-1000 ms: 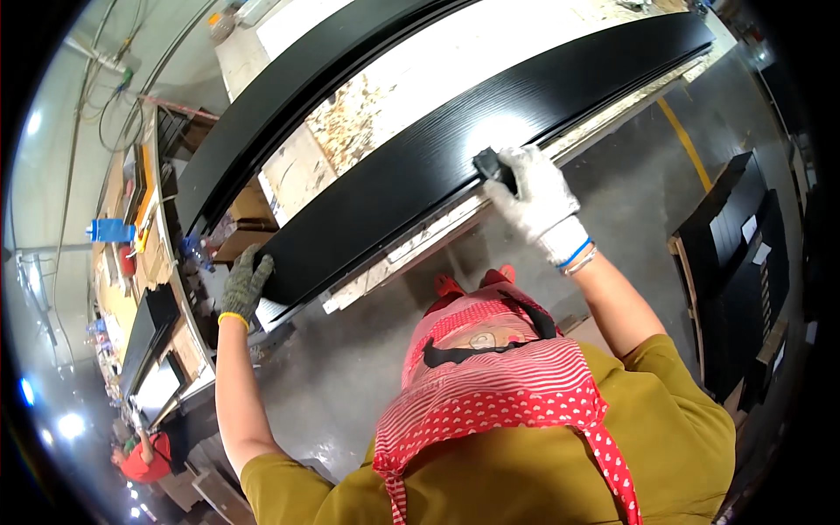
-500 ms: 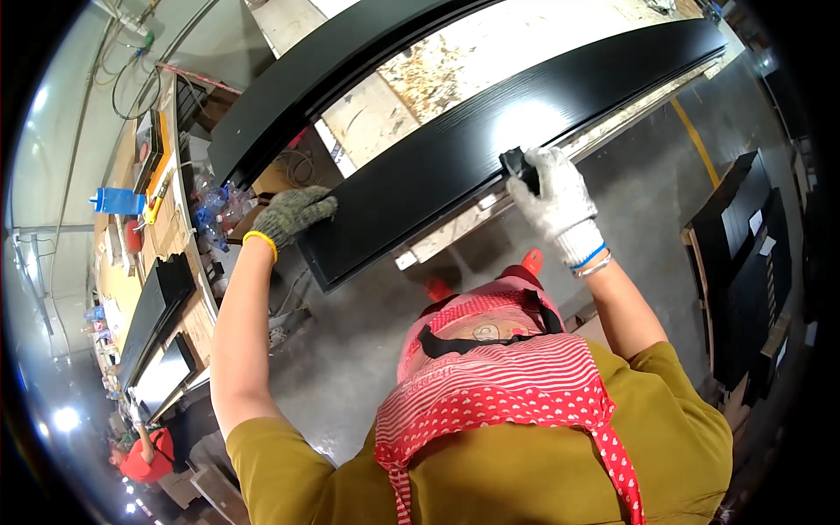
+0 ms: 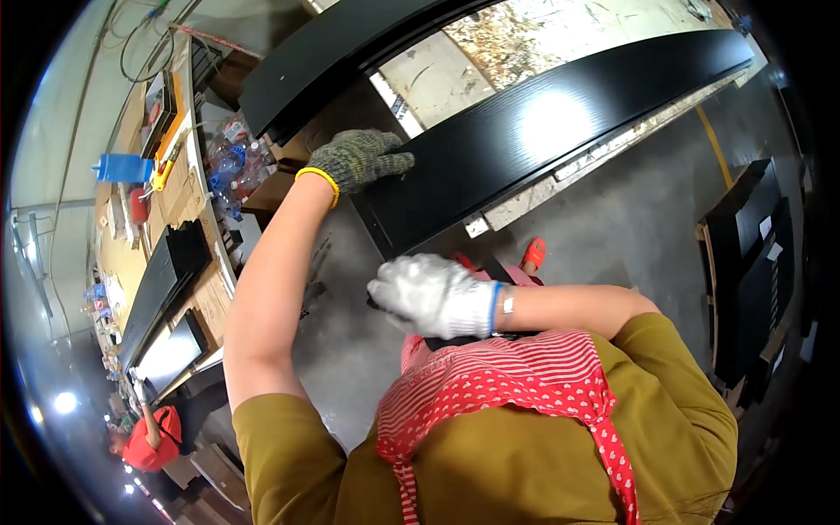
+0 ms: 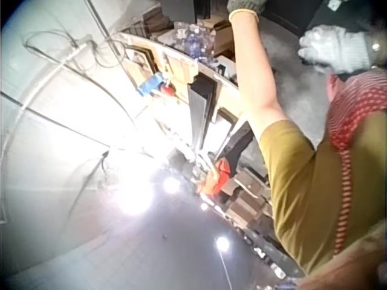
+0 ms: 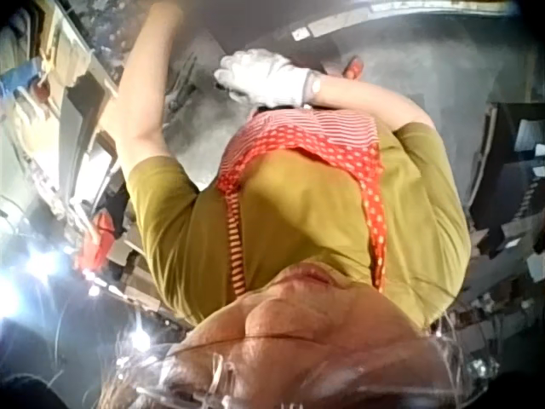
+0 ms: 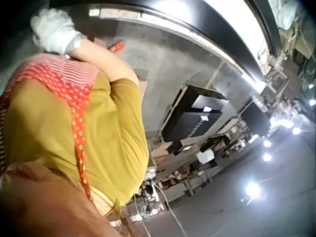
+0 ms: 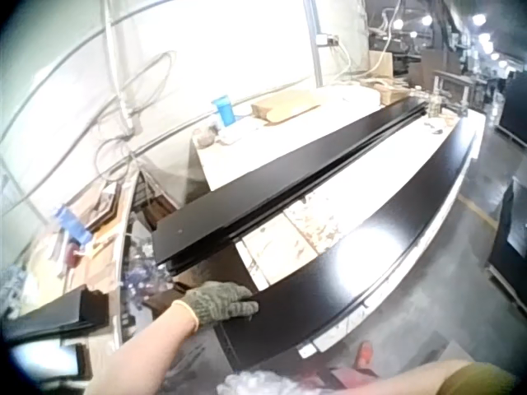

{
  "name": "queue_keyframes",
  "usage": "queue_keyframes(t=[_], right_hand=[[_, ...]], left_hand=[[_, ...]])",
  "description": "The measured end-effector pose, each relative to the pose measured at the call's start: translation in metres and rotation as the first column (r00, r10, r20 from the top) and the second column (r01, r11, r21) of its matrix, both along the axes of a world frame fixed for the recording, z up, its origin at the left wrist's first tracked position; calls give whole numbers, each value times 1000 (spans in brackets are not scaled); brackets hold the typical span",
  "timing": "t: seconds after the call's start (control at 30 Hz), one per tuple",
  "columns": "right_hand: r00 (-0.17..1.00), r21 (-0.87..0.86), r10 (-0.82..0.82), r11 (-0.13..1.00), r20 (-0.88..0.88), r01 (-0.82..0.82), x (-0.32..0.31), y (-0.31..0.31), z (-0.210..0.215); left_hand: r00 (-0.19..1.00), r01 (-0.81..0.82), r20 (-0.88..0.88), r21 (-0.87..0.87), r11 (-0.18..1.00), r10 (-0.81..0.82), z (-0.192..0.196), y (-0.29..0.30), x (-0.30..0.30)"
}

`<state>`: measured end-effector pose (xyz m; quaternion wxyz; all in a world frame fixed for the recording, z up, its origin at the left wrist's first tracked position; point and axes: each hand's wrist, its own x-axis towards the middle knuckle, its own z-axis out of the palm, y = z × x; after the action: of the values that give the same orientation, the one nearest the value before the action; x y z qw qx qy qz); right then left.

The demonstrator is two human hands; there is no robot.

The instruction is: Wiping down long black wooden boards with a cloth and liquid stain or cleaner in a workshop environment.

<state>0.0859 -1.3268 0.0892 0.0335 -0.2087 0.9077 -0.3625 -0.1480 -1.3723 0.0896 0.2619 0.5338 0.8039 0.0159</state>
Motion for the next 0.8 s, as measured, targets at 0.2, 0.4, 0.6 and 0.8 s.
queue_keyframes(t=[0.2,0.4,0.6,0.8], right_hand=[[871,-47,-438,897,-223,440,24,111,26],[896,30,-309,941,-319,336,-38,128,57],[948,287,317,909,-5,-303,-98,69,61],[878,355,475,831,-54,-428,-106,60,47]], left_hand=[[924,-364,73,480,799,377,24,-58,35],[994,-88,-22,412,907,106,32,-28,169],[973,-194,-11,501,843,231,-5,-4,203],[957,-256,18,515,818,289,-12,-10,200]])
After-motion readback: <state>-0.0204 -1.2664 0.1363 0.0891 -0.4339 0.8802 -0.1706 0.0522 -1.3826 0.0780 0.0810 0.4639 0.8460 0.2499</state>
